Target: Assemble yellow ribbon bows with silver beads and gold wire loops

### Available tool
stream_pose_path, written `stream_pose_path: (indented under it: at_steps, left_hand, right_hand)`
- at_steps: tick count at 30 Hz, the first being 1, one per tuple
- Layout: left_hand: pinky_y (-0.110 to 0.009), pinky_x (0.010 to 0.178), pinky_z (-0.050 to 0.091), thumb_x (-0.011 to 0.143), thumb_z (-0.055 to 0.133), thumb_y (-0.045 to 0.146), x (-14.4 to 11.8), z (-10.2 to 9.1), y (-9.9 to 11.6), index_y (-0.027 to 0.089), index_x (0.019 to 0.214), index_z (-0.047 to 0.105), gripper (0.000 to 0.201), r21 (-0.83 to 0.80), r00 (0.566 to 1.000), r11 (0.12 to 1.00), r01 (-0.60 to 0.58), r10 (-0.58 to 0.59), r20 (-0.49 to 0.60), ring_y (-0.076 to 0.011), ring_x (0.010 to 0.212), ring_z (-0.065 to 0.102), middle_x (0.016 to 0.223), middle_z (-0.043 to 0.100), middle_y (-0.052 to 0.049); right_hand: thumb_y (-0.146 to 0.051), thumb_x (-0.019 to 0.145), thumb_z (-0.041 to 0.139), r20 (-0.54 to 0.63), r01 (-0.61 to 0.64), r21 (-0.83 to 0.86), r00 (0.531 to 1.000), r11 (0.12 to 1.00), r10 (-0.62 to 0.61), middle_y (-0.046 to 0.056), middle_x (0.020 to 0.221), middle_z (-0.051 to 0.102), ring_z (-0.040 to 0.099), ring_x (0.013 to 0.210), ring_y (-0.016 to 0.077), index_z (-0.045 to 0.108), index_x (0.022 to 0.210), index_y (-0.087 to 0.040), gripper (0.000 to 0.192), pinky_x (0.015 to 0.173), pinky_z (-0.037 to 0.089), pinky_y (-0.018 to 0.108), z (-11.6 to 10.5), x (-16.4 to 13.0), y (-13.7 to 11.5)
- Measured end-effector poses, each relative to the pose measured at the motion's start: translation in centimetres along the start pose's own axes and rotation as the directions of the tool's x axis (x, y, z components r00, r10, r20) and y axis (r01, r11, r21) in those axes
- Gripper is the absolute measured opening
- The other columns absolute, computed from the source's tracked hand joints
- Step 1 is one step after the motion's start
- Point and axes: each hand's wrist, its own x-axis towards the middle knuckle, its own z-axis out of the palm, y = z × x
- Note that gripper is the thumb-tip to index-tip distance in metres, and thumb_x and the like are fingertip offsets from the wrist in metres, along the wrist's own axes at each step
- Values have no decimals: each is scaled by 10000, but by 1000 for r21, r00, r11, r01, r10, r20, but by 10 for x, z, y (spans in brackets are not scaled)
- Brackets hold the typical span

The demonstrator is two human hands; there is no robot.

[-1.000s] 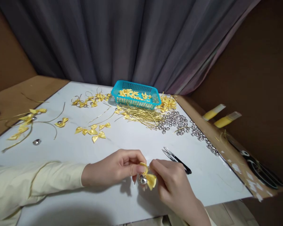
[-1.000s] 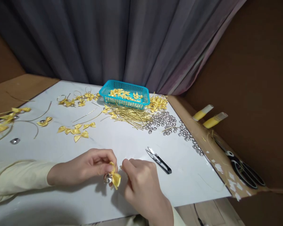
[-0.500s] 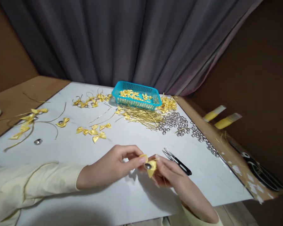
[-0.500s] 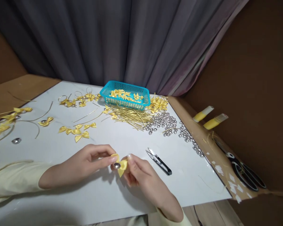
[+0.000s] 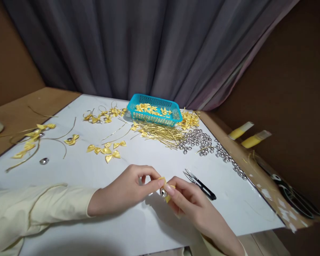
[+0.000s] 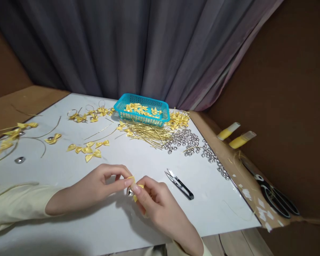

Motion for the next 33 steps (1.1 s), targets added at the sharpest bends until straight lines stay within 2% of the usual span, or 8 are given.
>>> stream_pose_path:
  at_steps: [5,10,15,19,23,27,30,33]
  left_hand:
    - [-223,649,379,870,498,342,0,-2,-2,156,758,668,276,37,996,998,-54,51,73,-122,695,515,732,638,10]
    - [-226,671,395,879,501,300,0,-2,-4,152,746,668,260,39,993,994,-105,102,67,-131,726,540,753,635,-6]
    - [-243,692,409,894,492,310,0,-2,-6,148,765,685,283,70,985,984,-165,160,70,-149,764,556,750,640,-31]
    - [-253,699,411,901,483,311,1,-2,-7,136,759,681,301,85,975,974,-212,205,82,-153,759,547,731,638,-41]
    - [-254,714,407,908,464,319,1,-2,-9,143,813,672,288,87,977,978,-188,177,119,-151,777,546,790,636,-39]
    - [-228,673,393,906,471,346,2,-2,-10,158,842,655,270,36,981,991,-125,118,151,-128,744,531,796,628,-7]
    - [-223,668,403,900,478,338,6,-3,-12,148,795,639,270,-51,987,997,-52,59,149,-119,718,528,748,616,5]
    - [-234,678,434,874,520,329,14,-6,-18,129,761,640,260,-165,982,986,33,-1,189,-122,701,556,728,633,-9]
  right_hand:
    - [-514,902,452,26,41,13,999,999,-41,-50,547,435,370,507,67,481,742,-162,388,526,289,208,-1,0,3]
    - [-502,822,581,53,18,65,998,998,-22,-76,553,346,298,491,57,495,780,-164,352,465,233,196,-1,1,2]
    - [-430,832,580,-3,50,-89,999,995,-50,-75,552,304,239,504,59,505,745,-159,294,455,195,201,2,1,-3]
    - [-393,830,568,-14,69,-188,997,980,-73,-72,540,313,251,503,62,503,722,-160,265,452,199,199,1,2,-3]
    - [-335,821,566,-9,91,-223,995,971,-96,-67,543,336,273,512,62,502,703,-158,222,465,218,196,0,3,-1]
    - [-385,798,600,-16,58,-192,998,980,-62,-71,536,339,286,501,61,518,734,-159,249,463,223,194,-5,4,-1]
    - [-436,774,633,-82,25,-145,996,989,-37,-69,529,358,303,486,62,558,818,-151,298,457,235,193,-17,-1,-3]
    - [-477,792,610,-310,31,-112,948,993,-65,-42,511,414,351,472,75,587,818,-146,333,447,267,203,-38,-12,-7]
